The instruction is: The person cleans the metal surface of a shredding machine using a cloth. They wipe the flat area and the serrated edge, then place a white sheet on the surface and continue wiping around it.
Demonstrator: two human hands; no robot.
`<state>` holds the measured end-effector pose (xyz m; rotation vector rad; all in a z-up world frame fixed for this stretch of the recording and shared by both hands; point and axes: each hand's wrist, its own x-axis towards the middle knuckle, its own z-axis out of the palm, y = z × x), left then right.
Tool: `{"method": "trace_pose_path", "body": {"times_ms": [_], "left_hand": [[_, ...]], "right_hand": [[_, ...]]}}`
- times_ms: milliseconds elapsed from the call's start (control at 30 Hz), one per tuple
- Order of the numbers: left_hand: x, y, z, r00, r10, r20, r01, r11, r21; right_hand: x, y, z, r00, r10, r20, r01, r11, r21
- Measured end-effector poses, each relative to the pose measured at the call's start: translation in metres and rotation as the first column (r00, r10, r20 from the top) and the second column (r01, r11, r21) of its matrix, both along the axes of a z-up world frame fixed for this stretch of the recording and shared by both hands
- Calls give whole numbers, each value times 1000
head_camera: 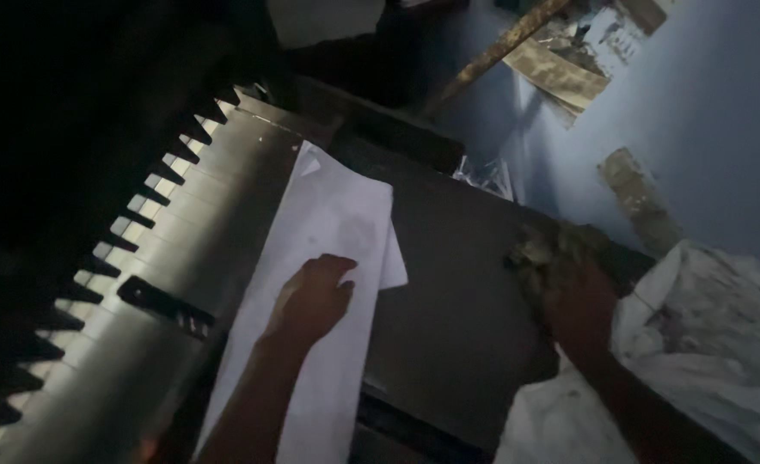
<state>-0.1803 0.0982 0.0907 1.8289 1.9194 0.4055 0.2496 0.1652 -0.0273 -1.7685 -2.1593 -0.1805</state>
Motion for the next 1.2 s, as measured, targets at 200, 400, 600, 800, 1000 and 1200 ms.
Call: {"method": "trace_pose_path", "body": {"times_ms": [200,400,600,800,1000,1200], "left_hand": [[25,43,12,933,-332,-138,291,923,-253],[28,51,13,905,-425,-29,395,863,-314],[45,51,-15,872,-458,-173,412,877,-248],[50,41,-71,890,-401,-215,416,909,26],[60,63,-36,680,-632,-372,479,767,-427],[70,82,8,639,-698,-323,466,685,-560]], "right_hand": [[0,-2,-1,991,29,-131,-18,996,86],[-5,10,1,996,-88,13,89,995,-53],[-81,20,8,976,-214,43,215,913,-347],[-75,29,-5,977,-104,187,169,911,-376],[-87,9,18,981,-155,117,189,900,-392],[-71,21,10,991,7,137,51,907,-417]]}}
